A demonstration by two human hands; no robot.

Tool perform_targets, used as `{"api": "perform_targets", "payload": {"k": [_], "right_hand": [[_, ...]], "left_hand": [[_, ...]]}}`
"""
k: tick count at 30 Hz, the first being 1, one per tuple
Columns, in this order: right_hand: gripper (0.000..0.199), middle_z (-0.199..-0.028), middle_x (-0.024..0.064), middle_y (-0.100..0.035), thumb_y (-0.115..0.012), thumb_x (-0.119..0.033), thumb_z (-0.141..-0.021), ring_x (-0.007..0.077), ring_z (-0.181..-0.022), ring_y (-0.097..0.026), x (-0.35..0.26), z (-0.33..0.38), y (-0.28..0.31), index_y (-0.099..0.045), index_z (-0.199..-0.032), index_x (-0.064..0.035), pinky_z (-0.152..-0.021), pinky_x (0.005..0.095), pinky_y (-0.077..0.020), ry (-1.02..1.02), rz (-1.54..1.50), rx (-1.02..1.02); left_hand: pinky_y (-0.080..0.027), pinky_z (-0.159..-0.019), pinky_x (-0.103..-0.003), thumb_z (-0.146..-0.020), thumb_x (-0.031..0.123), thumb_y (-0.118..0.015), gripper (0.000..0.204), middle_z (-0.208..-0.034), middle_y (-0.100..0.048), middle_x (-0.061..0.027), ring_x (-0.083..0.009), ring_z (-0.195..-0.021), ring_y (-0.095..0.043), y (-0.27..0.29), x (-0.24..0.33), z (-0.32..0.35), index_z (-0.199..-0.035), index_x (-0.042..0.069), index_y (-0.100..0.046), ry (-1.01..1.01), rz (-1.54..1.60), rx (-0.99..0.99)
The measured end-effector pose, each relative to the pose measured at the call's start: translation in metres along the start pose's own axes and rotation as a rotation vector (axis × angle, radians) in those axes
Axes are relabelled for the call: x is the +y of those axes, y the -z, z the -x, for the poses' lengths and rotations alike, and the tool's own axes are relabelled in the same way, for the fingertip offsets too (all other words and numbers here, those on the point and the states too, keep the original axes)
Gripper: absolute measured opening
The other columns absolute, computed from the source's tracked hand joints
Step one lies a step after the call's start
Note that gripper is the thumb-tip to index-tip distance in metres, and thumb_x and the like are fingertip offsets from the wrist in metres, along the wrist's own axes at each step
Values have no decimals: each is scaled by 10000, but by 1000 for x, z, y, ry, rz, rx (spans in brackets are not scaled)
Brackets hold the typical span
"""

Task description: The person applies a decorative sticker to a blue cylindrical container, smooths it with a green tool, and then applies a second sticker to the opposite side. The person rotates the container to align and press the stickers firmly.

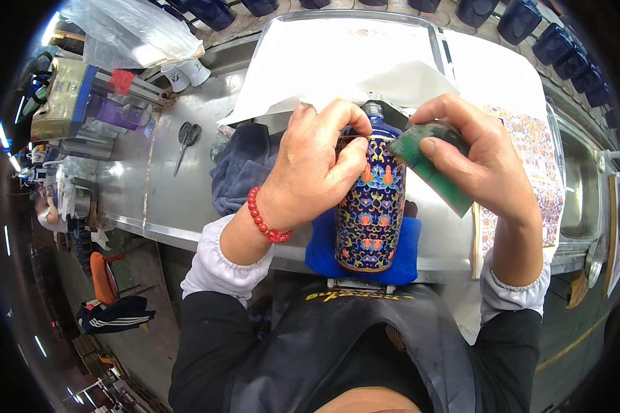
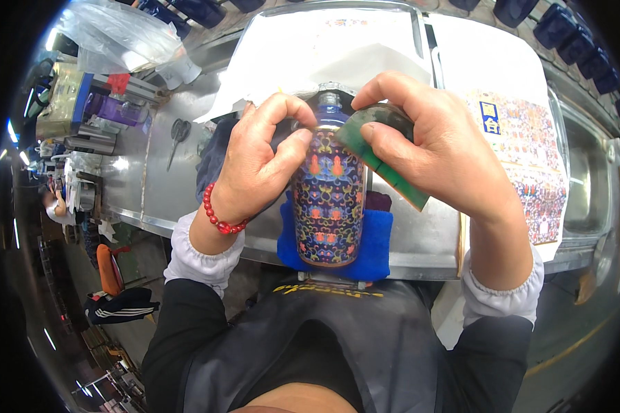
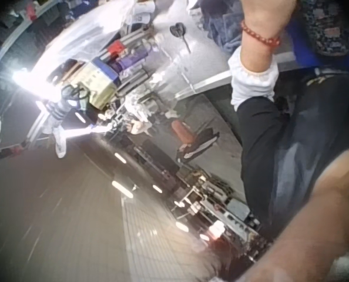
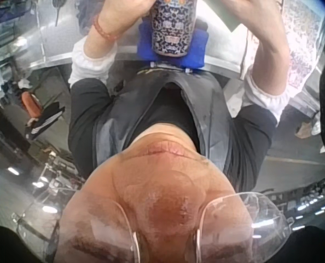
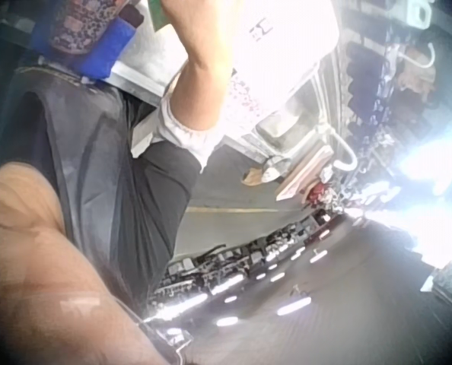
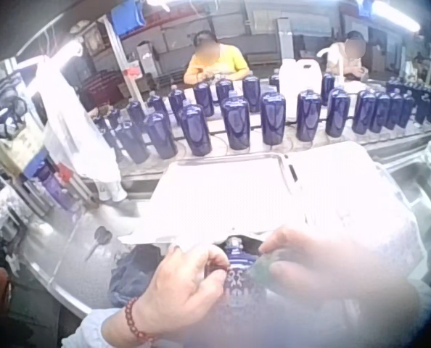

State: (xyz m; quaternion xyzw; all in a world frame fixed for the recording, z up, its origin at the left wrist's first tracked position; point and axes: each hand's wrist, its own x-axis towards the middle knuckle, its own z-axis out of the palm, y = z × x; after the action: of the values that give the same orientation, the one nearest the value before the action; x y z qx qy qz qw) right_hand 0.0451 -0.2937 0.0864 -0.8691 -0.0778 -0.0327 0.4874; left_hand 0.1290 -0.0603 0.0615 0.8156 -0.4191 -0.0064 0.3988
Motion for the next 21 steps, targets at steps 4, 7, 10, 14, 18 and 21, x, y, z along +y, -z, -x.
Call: {"api": "perform_targets", "payload": {"k": [4, 7, 10, 14, 18, 21], "right_hand": [[225, -956, 58, -671, -644, -94, -917, 120, -853, -619, 1, 0, -3, -664, -1127, -15, -767, 272, -501, -11, -36, 5], [238, -962, 52, -670, -651, -101, -924, 113, -867, -618, 1, 3, -4, -661, -1146, -18, -780, 270, -503, -62, -55, 16], [248, -965, 44, -667, -655, -107, -932, 104, -878, -617, 2, 5, -3, -659, -1164, -21, -792, 267, -505, -99, -73, 22], [249, -959, 39, -663, -657, -109, -937, 98, -877, -613, 2, 6, -2, -660, -1170, -24, -790, 263, -503, -96, -78, 36], [242, -951, 45, -668, -660, -106, -930, 107, -864, -620, 2, 3, -2, -664, -1156, -20, -778, 261, -504, -92, -59, 43], [234, -939, 53, -673, -658, -95, -923, 112, -849, -626, 3, 0, -2, -665, -1143, -15, -768, 265, -507, -44, -27, 45]], "left_hand": [[-459, -862, -365, -902, 137, -674, 161, -966, -661, -102, -246, -886, -631, -3, -5, 0, -1008, 26, -625, -37, -28, 18], [-511, -730, -318, -916, 120, -694, 197, -984, -643, -102, -187, -777, -660, -7, -10, 2, -1043, 10, -590, 81, 92, -6], [-519, -593, -261, -928, 82, -687, 214, -999, -618, -104, -132, -656, -659, -13, -13, 2, -1072, -4, -554, 123, 167, -15], [-516, -700, -289, -926, 95, -672, 196, -1010, -621, -102, -165, -760, -641, -16, -13, 2, -1068, 7, -570, 175, 207, 6], [-451, -868, -387, -886, 147, -671, 184, -988, -656, -93, -288, -916, -535, -14, -14, 0, -1038, 55, -623, 91, 251, 104], [-456, -867, -382, -888, 139, -661, 169, -989, -669, -87, -280, -915, -541, -12, -13, 0, -1031, 53, -632, 70, 209, 95]]}}
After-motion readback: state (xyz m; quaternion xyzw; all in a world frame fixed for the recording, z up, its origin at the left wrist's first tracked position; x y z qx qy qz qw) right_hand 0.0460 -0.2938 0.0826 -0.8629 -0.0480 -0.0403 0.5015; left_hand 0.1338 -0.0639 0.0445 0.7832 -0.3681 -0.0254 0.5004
